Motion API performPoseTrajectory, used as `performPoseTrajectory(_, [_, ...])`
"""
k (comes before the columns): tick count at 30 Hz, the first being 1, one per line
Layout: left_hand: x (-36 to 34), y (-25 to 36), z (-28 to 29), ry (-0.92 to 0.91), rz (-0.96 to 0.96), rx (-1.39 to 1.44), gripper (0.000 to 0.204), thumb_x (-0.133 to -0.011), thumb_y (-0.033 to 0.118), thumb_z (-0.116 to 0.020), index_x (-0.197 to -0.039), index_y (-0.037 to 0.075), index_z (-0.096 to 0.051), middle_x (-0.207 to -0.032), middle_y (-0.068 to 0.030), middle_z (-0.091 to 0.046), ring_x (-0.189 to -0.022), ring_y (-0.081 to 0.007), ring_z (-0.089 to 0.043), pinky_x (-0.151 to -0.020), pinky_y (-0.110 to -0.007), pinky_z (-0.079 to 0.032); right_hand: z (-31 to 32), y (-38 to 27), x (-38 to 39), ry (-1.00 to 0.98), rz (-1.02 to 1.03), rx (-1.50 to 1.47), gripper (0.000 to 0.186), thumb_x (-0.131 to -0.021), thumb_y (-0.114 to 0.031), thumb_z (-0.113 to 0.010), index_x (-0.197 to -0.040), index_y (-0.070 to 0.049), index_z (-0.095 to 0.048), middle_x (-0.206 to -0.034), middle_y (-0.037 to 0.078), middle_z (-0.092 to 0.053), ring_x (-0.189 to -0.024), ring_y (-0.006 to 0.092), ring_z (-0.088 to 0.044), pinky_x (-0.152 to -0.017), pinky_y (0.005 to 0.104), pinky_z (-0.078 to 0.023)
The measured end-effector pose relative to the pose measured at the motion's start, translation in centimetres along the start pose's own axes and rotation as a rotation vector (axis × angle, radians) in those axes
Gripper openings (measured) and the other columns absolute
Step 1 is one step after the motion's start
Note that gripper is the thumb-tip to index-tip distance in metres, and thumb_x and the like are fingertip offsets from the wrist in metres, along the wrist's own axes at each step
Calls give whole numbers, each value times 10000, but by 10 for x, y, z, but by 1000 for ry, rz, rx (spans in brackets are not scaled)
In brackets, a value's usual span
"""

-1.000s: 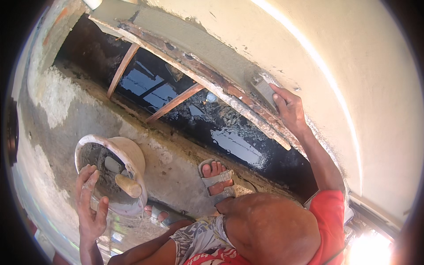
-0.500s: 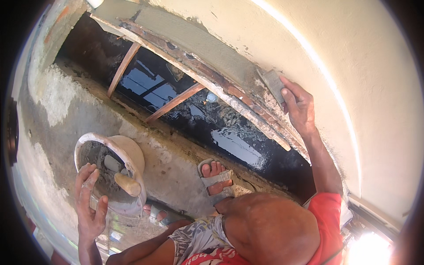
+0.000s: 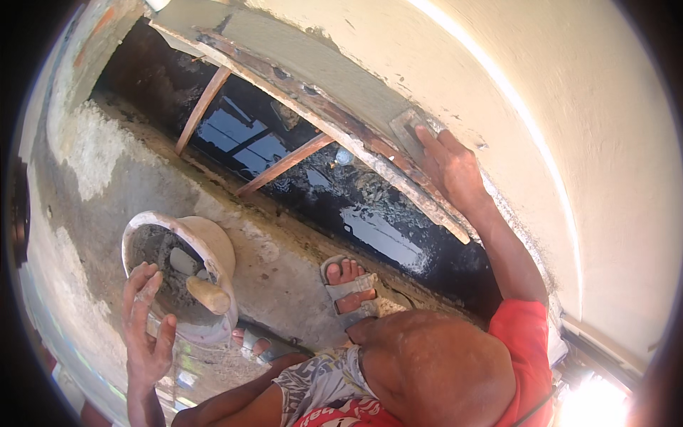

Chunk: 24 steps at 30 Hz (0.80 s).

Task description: The person scoops wet cement from a bucket using a trowel and applies it to a wall section around a white pipe. They spread and smooth the cement along the wall surface using the trowel.

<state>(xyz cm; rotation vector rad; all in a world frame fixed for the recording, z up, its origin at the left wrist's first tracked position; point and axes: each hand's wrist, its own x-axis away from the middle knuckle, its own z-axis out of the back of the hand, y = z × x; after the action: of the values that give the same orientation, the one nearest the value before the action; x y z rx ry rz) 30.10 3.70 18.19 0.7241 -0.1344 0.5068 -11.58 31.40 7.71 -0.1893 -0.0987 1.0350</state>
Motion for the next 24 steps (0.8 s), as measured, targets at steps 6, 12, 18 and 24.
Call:
performPoseTrajectory(6, [6, -5, -1, 18, -2, 24, 461, -966, 226, -543, -1372, 16, -482, -1405, -225, -419, -1331, -445, -387, -1096, -559, -311, 13, 26, 47, -34, -3, 24, 464, -843, 44, -637, -1290, -80, -612, -867, 145, -589, -703, 310, -624, -636, 393, -516])
performPoseTrajectory(12, [4, -3, -1, 6, -10, 9, 455, -965, 215, -537, -1368, 11, -484, -1402, -228, -422, -1323, -449, -395, -1089, -563, -315, 25, 26, 43, 145, 97, 24, 514, -784, 37, -673, -1277, -100, -625, -785, 102, -556, -655, 262, -597, -614, 391, -531])
performPoseTrajectory(18, [-3, 7, -1, -5, -64, -15, 459, -962, 217, -542, -1363, 1, -486, -1402, -234, -422, -1324, -448, -396, -1088, -560, -315, 4, 19, -5, 87, 208, 79, 559, -778, 16, -676, -1312, -127, -591, -823, 95, -553, -691, 249, -601, -620, 373, -552])
performPoseTrajectory(24, [8, -2, -2, -12, 9, -4, 476, -954, 211, -551, -1367, -12, -477, -1399, -242, -418, -1327, -454, -388, -1089, -557, -314, 0, 28, 26, -39, 158, 137, 567, -777, 5, -677, -1319, -134, -588, -836, 88, -549, -694, 261, -603, -616, 377, -547])
